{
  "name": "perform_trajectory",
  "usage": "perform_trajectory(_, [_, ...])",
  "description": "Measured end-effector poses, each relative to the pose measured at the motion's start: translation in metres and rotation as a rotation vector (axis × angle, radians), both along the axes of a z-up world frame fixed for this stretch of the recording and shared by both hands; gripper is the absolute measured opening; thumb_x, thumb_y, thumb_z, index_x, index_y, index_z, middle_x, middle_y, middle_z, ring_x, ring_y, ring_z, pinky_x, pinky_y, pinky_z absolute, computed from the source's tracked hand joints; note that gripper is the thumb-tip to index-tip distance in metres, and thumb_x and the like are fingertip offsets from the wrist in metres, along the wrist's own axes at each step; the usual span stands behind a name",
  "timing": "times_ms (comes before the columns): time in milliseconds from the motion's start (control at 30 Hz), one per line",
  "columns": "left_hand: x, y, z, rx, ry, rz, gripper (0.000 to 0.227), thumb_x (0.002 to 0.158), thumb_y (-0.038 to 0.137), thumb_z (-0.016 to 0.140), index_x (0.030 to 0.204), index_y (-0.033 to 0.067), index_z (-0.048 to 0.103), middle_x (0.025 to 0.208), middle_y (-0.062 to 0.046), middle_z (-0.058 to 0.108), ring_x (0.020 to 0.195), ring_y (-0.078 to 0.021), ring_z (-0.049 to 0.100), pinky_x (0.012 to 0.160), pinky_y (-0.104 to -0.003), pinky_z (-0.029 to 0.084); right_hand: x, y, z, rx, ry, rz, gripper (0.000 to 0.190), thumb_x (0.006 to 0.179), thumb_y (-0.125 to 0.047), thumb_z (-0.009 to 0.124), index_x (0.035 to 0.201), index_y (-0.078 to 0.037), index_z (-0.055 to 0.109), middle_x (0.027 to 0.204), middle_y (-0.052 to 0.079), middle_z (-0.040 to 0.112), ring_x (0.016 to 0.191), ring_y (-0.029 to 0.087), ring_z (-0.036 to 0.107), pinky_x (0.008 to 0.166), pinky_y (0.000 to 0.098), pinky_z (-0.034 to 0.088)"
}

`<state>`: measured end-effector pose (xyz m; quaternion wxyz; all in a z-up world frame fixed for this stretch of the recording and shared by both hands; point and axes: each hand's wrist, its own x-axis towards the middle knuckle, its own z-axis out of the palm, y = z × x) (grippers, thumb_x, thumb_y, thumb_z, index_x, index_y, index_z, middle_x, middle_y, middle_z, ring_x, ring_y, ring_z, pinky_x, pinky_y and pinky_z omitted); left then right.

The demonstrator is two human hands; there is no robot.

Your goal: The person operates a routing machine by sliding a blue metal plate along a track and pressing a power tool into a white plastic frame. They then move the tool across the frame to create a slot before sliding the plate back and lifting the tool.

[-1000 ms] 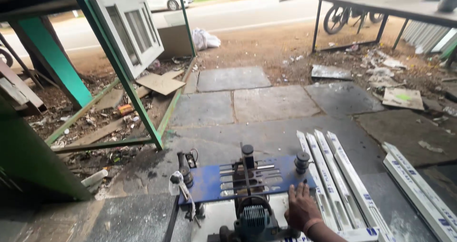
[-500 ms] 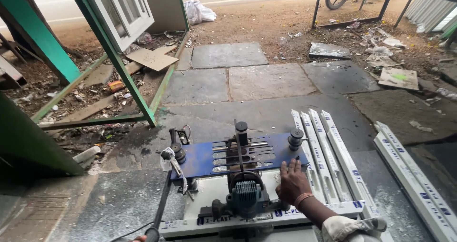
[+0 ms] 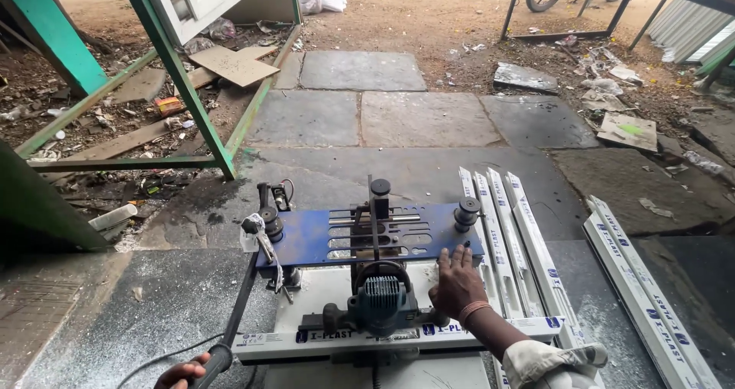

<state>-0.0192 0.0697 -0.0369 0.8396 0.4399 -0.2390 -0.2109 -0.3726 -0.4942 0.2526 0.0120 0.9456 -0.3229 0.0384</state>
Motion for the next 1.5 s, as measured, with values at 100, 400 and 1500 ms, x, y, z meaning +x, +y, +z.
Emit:
perform_trajectory(100, [0.007,-0.016,0.036,0.013,0.016,-0.004,0.024,0.095,0.011,0.053,0.111,-0.0030,0.063,0.109,-0.025,0.069,0.133,-0.0345,0.059,0.118,-0.054,0.043,-0.001,-0.001,-0.003,-0.017,0.013,0.021,0.082,0.078,-0.027,0.060,0.145,0.014,0.034,0.145,0.049,0.033,0.141,0.061,0.032,0.118,0.0505,0.033])
perform_trajectory(400, [-0.045,-0.032,0.100,0.032,0.074,0.243,0.028,0.090,0.018,0.059,0.106,-0.0044,0.064,0.106,-0.021,0.068,0.131,-0.0425,0.058,0.124,-0.066,0.034,-0.002,0.003,-0.001,0.026,-0.048,-0.006,0.084,0.076,-0.024,0.063,0.147,0.012,0.035,0.147,0.047,0.033,0.142,0.059,0.031,0.118,0.0493,0.033])
perform_trajectory(1500, [-0.101,-0.057,0.180,0.066,0.106,0.461,0.033,0.086,0.024,0.063,0.109,-0.0001,0.063,0.100,-0.018,0.064,0.127,-0.0418,0.058,0.128,-0.065,0.028,-0.014,0.006,0.002,-0.009,-0.073,0.014,0.081,0.078,-0.030,0.060,0.149,0.002,0.038,0.152,0.040,0.034,0.146,0.052,0.031,0.118,0.0583,0.026])
